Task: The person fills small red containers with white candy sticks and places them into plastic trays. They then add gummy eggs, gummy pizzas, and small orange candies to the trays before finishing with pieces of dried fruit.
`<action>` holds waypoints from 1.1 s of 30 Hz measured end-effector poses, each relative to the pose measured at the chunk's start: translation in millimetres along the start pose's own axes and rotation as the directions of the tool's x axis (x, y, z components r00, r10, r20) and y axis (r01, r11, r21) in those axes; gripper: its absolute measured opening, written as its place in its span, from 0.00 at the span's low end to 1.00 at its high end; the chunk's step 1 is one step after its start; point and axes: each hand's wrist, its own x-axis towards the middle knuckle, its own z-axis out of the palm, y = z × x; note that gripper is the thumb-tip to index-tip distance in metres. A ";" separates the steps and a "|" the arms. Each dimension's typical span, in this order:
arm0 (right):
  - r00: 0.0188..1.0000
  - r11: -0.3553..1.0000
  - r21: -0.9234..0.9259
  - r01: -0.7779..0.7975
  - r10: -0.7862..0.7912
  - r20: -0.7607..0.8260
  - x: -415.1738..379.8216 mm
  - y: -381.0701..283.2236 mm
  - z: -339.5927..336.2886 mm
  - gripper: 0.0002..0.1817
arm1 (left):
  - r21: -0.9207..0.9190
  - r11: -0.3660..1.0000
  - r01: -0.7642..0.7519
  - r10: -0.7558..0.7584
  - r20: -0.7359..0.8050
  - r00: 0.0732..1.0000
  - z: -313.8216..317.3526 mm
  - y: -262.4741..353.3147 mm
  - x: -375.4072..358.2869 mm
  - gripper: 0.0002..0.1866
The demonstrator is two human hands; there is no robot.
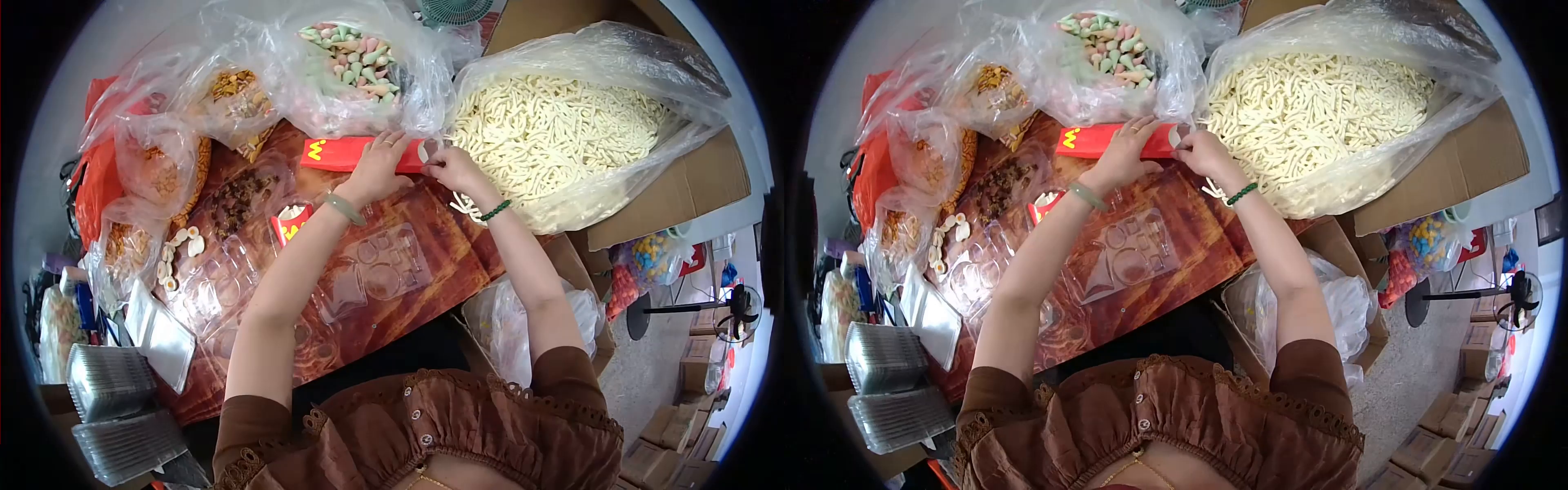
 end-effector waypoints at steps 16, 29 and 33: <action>0.891 0.960 0.049 0.277 -0.238 -0.387 -43.9 -6.0 -64.7 0.05 | 0.101 0.995 -0.010 0.021 -0.109 0.994 -6.5 2.2 48.0 0.48; 0.958 0.970 0.130 0.206 -0.173 -0.227 -50.7 -11.5 -117.1 0.13 | -0.837 0.432 0.335 -0.155 0.297 0.942 -31.9 44.1 61.3 0.26; 0.984 0.953 -0.247 0.175 -0.165 0.062 -56.7 38.3 -83.4 0.22 | -0.923 0.185 0.337 -0.266 0.283 0.922 -26.0 40.0 38.4 0.23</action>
